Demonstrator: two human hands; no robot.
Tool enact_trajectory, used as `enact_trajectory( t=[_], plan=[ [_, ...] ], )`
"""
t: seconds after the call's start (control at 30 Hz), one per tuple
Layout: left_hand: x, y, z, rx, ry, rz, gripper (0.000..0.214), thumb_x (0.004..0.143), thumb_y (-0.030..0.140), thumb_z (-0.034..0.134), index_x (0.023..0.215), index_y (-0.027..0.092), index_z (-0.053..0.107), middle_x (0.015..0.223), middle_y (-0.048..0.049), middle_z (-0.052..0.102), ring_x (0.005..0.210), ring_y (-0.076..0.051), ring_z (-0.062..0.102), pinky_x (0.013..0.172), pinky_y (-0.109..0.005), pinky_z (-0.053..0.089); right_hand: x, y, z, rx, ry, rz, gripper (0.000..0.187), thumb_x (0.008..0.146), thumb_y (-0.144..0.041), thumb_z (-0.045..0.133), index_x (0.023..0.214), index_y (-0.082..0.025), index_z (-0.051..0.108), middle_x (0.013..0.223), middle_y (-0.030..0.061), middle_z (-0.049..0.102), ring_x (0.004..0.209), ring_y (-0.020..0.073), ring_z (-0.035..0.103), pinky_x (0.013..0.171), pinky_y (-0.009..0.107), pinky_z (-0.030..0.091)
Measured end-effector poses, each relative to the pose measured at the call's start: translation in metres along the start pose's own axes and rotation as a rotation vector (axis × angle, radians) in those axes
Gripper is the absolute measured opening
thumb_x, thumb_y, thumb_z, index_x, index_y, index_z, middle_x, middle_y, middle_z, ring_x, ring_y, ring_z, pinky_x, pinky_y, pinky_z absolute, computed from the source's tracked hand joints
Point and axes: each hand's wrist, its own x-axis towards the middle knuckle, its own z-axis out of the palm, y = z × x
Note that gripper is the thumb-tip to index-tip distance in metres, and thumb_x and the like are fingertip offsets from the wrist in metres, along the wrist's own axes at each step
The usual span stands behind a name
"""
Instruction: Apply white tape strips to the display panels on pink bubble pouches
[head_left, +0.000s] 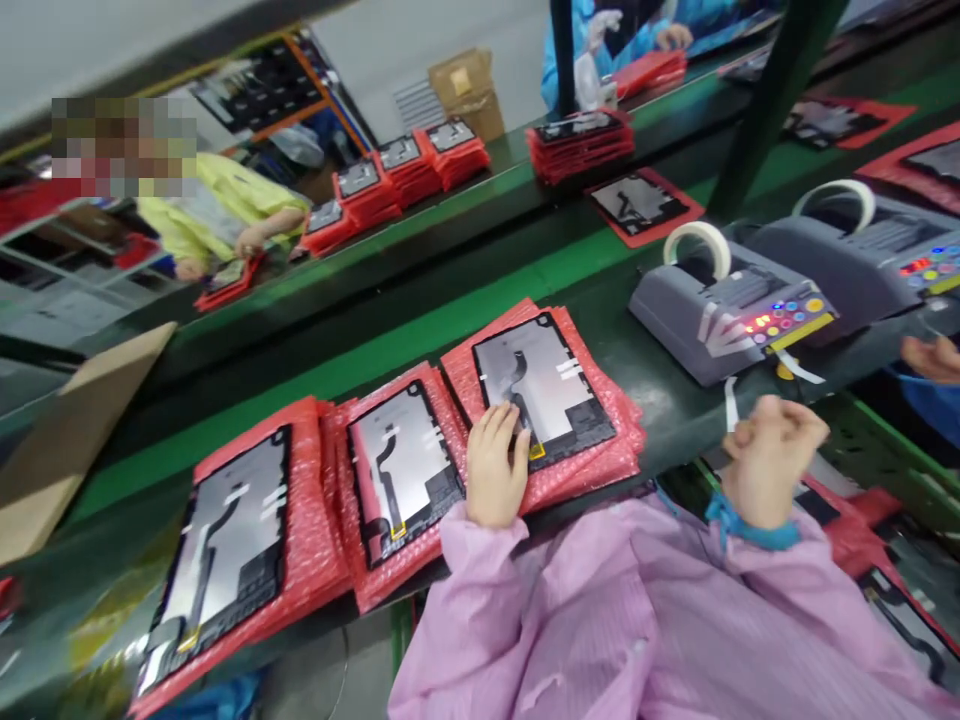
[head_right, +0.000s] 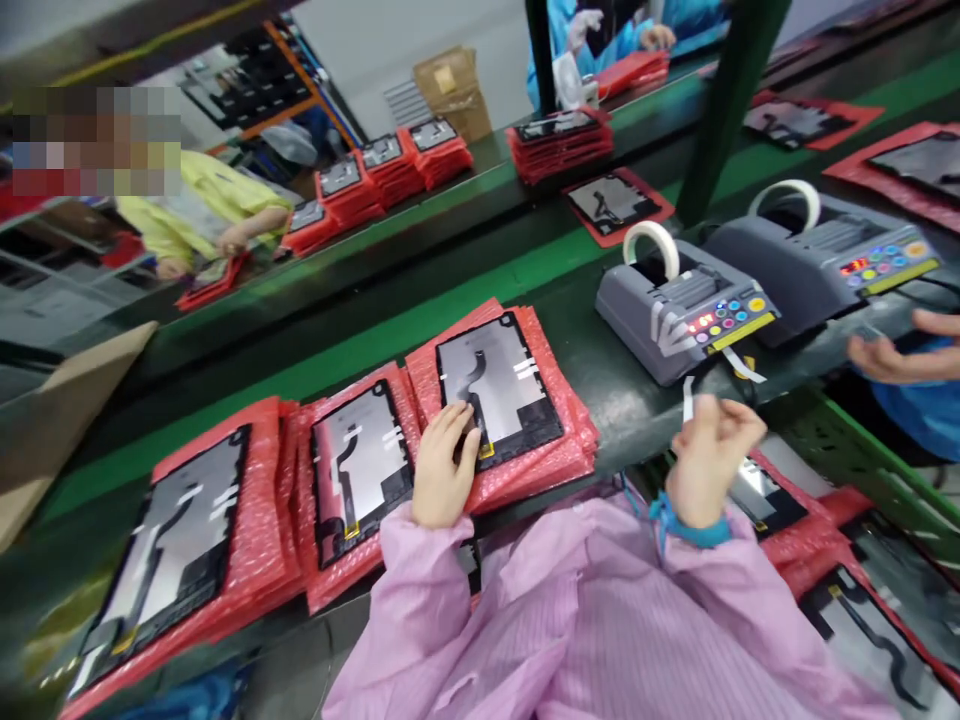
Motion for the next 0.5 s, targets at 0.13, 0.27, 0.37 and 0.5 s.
enact_trajectory(
  t=[0.13,0.27,0.37,0.5],
  plan=[
    [-0.006,0.006,-0.002,0.036,-0.040,0.015,0.038,0.099,0.035,0.050,0.130,0.016,0.061,0.139,-0.0142,0.059,0.134,-0.028,0.050,0.115,-0.050,0.039,0.048,-0.002,-0.025,0.138,0.041,0.219,0.038,0.075,-0.055,0.073,0.080,-0.026,0.049,0.080,-0.0005,0.052,0.052,0.0101,0.042,0.041,0.028,0.023],
    [-0.004,0.015,-0.005,0.070,-0.073,0.018,0.040,0.097,0.036,0.052,0.130,0.014,0.059,0.145,-0.0173,0.053,0.135,-0.031,0.048,0.113,-0.051,0.038,0.057,-0.014,-0.028,0.049,0.047,0.076,0.028,0.071,-0.042,0.079,0.065,-0.026,0.056,0.070,0.0027,0.053,0.055,0.0157,0.042,0.048,0.035,0.031],
    [-0.001,0.021,-0.006,0.109,-0.116,0.000,0.041,0.097,0.034,0.050,0.131,0.012,0.057,0.142,-0.0182,0.055,0.135,-0.032,0.046,0.113,-0.053,0.037,0.038,-0.044,-0.025,0.055,0.084,-0.207,0.022,0.076,-0.035,0.074,0.065,-0.027,0.056,0.067,0.0017,0.047,0.055,0.0165,0.042,0.054,0.037,0.035],
    [0.001,0.024,-0.006,0.149,-0.148,-0.026,0.042,0.096,0.031,0.049,0.132,0.011,0.056,0.142,-0.0176,0.055,0.133,-0.034,0.044,0.112,-0.054,0.037,0.020,-0.107,0.016,-0.090,-0.646,-0.446,0.011,0.084,-0.028,0.067,0.075,-0.025,0.062,0.090,0.0051,0.058,0.076,0.0176,0.054,0.071,0.036,0.042]
  ],
)
